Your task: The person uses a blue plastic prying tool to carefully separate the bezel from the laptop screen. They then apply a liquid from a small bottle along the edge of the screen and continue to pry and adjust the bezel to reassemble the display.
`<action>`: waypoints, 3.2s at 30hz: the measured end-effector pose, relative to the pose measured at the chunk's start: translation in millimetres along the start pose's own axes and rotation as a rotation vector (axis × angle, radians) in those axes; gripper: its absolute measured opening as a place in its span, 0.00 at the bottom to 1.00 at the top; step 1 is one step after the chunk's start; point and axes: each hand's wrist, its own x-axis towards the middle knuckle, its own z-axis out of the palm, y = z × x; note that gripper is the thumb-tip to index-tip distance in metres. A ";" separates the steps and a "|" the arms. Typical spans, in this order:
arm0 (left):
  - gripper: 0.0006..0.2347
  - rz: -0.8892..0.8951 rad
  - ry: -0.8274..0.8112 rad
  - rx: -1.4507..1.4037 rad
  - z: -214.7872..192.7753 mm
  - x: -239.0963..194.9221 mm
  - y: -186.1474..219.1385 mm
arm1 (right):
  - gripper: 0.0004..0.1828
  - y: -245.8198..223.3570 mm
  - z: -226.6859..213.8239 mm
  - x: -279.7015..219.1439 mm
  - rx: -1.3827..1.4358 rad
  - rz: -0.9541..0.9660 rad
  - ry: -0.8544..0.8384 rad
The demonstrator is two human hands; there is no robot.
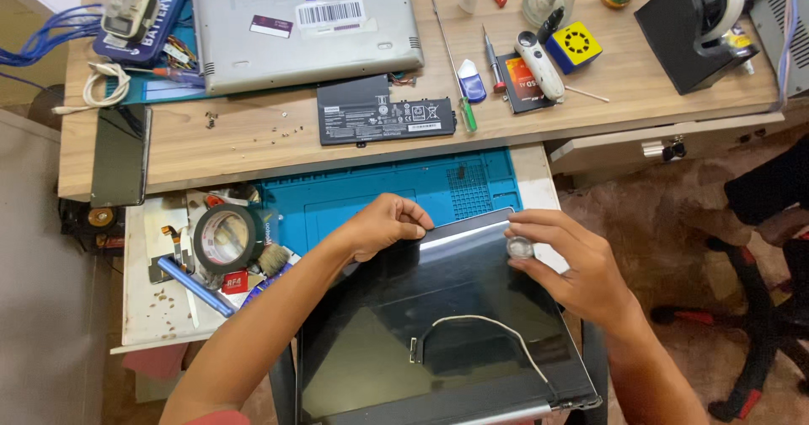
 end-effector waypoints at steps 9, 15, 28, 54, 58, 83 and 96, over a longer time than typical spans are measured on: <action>0.09 -0.153 -0.037 0.097 0.9 13.9 -2.8 | 0.13 25.2 27.9 16.6 -0.542 -0.209 -0.330; 0.12 -0.188 -0.050 0.134 7.0 7.7 15.9 | 0.11 22.6 36.0 21.1 -0.733 -0.266 -0.368; 0.15 -0.175 -0.060 0.194 11.3 0.5 23.3 | 0.04 5.0 37.4 24.3 -0.874 -0.389 -0.386; 0.15 -0.160 -0.018 0.226 8.3 -27.8 45.9 | 0.16 84.2 17.7 -11.1 -0.087 0.216 0.131; 0.15 -0.158 -0.002 0.252 9.5 -30.4 46.7 | 0.19 101.2 42.7 -7.5 0.043 0.316 0.129; 0.08 -0.154 -0.016 0.474 3.5 -23.3 36.6 | 0.22 115.2 58.5 -3.5 -0.334 0.224 -0.120; 0.09 -0.151 -0.036 0.490 1.2 -17.0 25.3 | 0.33 103.3 43.0 -1.8 -0.095 0.301 -0.089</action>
